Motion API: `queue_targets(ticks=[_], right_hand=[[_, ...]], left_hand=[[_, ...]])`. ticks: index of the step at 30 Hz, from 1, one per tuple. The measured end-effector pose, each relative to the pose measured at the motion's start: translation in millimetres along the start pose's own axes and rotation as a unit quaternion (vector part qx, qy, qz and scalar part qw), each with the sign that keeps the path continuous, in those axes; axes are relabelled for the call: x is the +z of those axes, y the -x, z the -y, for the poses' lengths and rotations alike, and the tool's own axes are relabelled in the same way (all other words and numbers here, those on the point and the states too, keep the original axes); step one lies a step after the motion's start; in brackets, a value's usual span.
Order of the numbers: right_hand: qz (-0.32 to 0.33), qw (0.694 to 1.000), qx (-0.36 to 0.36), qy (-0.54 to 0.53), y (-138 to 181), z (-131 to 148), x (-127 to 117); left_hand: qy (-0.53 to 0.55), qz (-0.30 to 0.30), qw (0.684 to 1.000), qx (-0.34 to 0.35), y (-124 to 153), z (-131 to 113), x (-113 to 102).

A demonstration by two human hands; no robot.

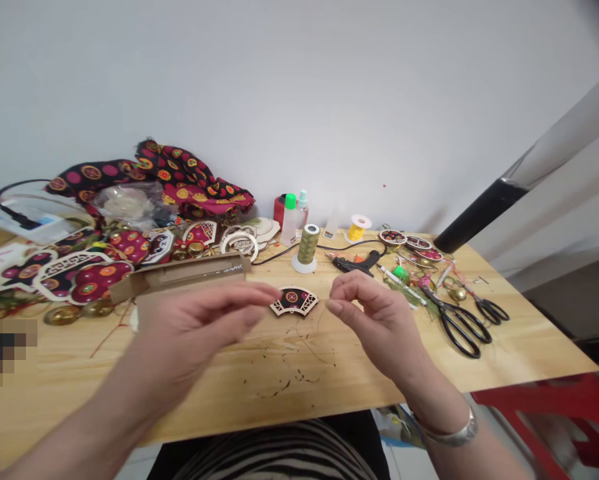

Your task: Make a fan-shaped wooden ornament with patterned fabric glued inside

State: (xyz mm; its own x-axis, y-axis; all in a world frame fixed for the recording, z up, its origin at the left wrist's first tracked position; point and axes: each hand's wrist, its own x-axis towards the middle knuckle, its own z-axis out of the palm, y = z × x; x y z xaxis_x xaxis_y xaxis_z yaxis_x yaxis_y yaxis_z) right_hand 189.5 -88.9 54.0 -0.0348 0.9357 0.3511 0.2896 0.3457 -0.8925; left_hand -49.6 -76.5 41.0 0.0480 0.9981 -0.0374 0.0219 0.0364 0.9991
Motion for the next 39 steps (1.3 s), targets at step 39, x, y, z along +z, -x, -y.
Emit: queue_targets(ticks=[39], right_hand=[[0.123, 0.973, 0.192, -0.044, 7.4, -21.2, -30.0]], left_hand=[[0.228, -0.074, 0.963, -0.124, -25.1, 36.4, 23.0]])
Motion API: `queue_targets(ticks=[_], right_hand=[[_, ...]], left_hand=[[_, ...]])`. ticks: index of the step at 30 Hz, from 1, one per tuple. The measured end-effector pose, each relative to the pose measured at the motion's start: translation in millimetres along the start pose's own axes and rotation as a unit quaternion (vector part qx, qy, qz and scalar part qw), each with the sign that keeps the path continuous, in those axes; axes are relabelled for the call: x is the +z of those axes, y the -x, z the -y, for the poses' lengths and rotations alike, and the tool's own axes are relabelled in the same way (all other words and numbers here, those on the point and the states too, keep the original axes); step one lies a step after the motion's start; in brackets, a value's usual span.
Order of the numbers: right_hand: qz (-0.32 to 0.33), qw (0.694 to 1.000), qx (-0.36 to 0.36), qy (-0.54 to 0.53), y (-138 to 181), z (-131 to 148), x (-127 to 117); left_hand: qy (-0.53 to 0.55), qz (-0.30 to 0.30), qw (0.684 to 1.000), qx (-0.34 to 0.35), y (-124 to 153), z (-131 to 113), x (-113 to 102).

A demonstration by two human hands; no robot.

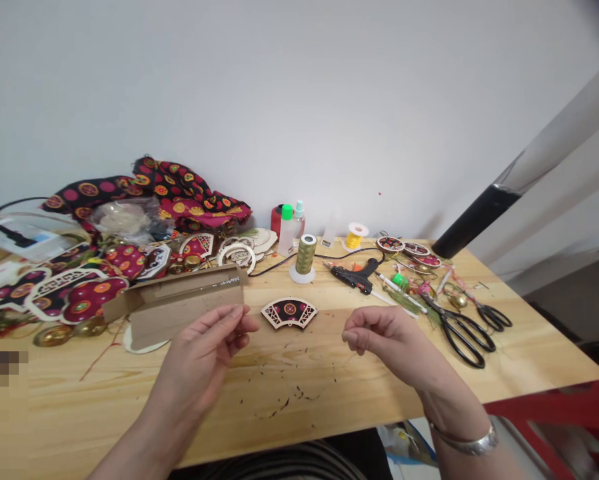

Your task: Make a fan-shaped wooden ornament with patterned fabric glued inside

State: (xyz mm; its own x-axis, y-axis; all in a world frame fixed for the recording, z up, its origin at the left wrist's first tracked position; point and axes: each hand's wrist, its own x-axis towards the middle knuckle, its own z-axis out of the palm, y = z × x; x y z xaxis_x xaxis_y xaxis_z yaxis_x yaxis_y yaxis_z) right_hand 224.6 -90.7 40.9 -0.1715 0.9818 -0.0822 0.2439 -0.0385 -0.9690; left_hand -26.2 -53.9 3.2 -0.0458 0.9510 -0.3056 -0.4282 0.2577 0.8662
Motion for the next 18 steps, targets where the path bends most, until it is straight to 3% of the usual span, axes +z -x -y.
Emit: queue_targets(ticks=[6, 10, 12, 15, 18], right_hand=[[-0.019, 0.999, 0.008, -0.048, -1.0, 5.0, 1.1], [-0.031, 0.998, -0.028, -0.053, -1.0, 13.3, 0.6], [-0.037, 0.997, -0.059, -0.045, -1.7, 19.9, 0.8], [-0.059, 0.994, -0.088, -0.018, -5.0, 29.6, 3.6], [-0.074, 0.992, -0.098, 0.018, -10.0, 37.0, 9.2]], left_hand=[[-0.105, 0.026, 0.994, 0.003, 2.4, 2.3, -1.5], [-0.306, 0.105, 0.946, 0.026, 3.9, -2.7, -1.6], [-0.387, 0.075, 0.913, 0.105, 5.6, -6.1, -0.9], [-0.412, -0.001, 0.855, 0.314, 10.6, -11.1, 3.4], [-0.392, 0.05, 0.816, 0.421, 17.5, -17.5, 12.4]])
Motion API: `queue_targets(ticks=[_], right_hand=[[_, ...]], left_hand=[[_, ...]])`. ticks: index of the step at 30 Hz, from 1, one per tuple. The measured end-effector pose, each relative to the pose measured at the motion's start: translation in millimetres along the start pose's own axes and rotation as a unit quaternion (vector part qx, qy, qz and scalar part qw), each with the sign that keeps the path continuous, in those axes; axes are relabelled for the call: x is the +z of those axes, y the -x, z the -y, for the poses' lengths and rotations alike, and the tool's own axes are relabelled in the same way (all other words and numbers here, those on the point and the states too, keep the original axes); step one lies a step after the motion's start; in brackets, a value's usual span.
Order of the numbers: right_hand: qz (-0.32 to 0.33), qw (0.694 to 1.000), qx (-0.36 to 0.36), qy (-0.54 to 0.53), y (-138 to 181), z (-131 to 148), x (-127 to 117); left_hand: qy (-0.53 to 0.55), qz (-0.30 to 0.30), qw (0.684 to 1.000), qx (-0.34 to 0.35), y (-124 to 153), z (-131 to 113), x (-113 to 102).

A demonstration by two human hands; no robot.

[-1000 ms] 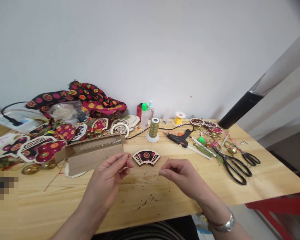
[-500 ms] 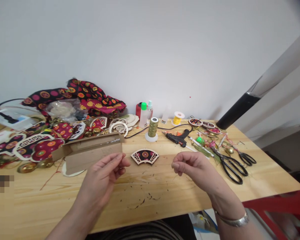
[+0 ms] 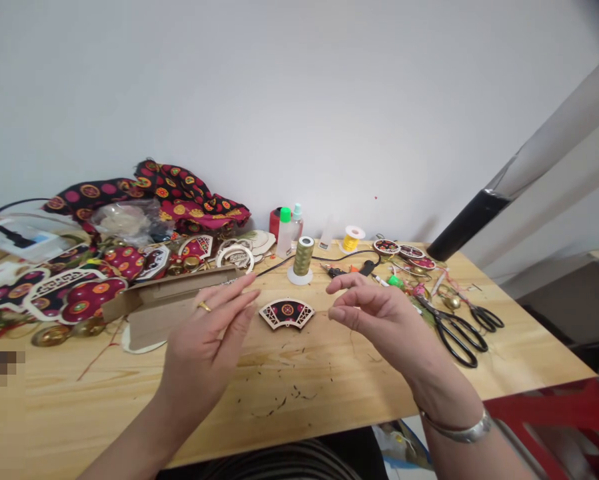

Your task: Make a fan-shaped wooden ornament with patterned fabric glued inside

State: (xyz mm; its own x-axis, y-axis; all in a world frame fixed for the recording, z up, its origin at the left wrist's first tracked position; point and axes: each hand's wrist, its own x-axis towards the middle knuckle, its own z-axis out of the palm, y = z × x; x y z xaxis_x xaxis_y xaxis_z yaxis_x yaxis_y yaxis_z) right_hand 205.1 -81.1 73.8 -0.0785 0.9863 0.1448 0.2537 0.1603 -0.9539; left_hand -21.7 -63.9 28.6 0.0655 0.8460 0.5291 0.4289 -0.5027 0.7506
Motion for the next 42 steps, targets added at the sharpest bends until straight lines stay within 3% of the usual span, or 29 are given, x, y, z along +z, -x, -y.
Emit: queue_targets(ticks=[3, 7, 8, 12, 14, 17, 19, 21, 24, 26, 28, 34, 38, 42], right_hand=[[0.0, 1.0, -0.02, 0.014, -4.7, 4.1, 5.7], [0.001, 0.999, -0.033, 0.025, -9.2, 7.0, 10.0], [0.0, 0.999, -0.033, 0.026, -10.1, 7.4, 11.0], [0.004, 0.999, -0.045, 0.022, -12.8, 8.8, 16.1], [0.011, 0.998, -0.06, 0.023, -13.6, 9.8, 17.0], [0.029, 0.998, -0.058, 0.025, -14.4, 11.0, 15.3], [0.037, 0.998, -0.047, 0.023, -15.0, 11.6, 15.2], [0.041, 0.998, -0.039, 0.017, -15.8, 12.6, 18.1], [0.064, 0.998, -0.014, -0.011, -17.4, 15.9, 27.1], [0.084, 0.996, 0.003, -0.037, -18.8, 18.8, 32.4], [0.088, 0.995, 0.006, -0.051, -20.8, 20.6, 34.9], [0.059, 0.993, 0.044, -0.097, -31.6, 15.6, 33.6], [0.03, 0.974, 0.075, -0.213, -36.2, 12.9, 39.6], [0.029, 0.948, 0.051, -0.312, -36.1, 16.6, 51.6]], left_hand=[[0.027, 0.016, 0.999, 0.043, -6.7, -11.4, -2.7], [-0.02, -0.134, 0.989, 0.058, -16.4, -15.1, -12.3], [-0.025, -0.148, 0.987, 0.05, -17.8, -14.6, -14.0], [-0.005, -0.075, 0.995, 0.063, -20.2, -14.7, -17.2], [-0.023, -0.096, 0.993, 0.071, -22.9, -15.8, -21.6], [-0.041, -0.186, 0.982, 0.013, -29.3, -15.9, -33.5], [-0.034, -0.198, 0.979, -0.025, -31.2, -15.5, -38.4], [0.008, -0.162, 0.986, -0.036, -28.6, -16.6, -35.4], [0.099, -0.008, 0.993, -0.063, -18.1, -22.0, -18.1], [0.178, 0.106, 0.972, -0.116, -10.7, -25.4, -4.7], [0.233, 0.157, 0.947, -0.157, -5.4, -25.4, 5.3], [0.302, 0.161, 0.904, -0.256, 0.8, -6.1, 15.6], [0.334, 0.128, 0.893, -0.272, -1.6, -0.1, 21.8], [0.375, 0.101, 0.878, -0.279, -5.6, -3.1, 31.1]])
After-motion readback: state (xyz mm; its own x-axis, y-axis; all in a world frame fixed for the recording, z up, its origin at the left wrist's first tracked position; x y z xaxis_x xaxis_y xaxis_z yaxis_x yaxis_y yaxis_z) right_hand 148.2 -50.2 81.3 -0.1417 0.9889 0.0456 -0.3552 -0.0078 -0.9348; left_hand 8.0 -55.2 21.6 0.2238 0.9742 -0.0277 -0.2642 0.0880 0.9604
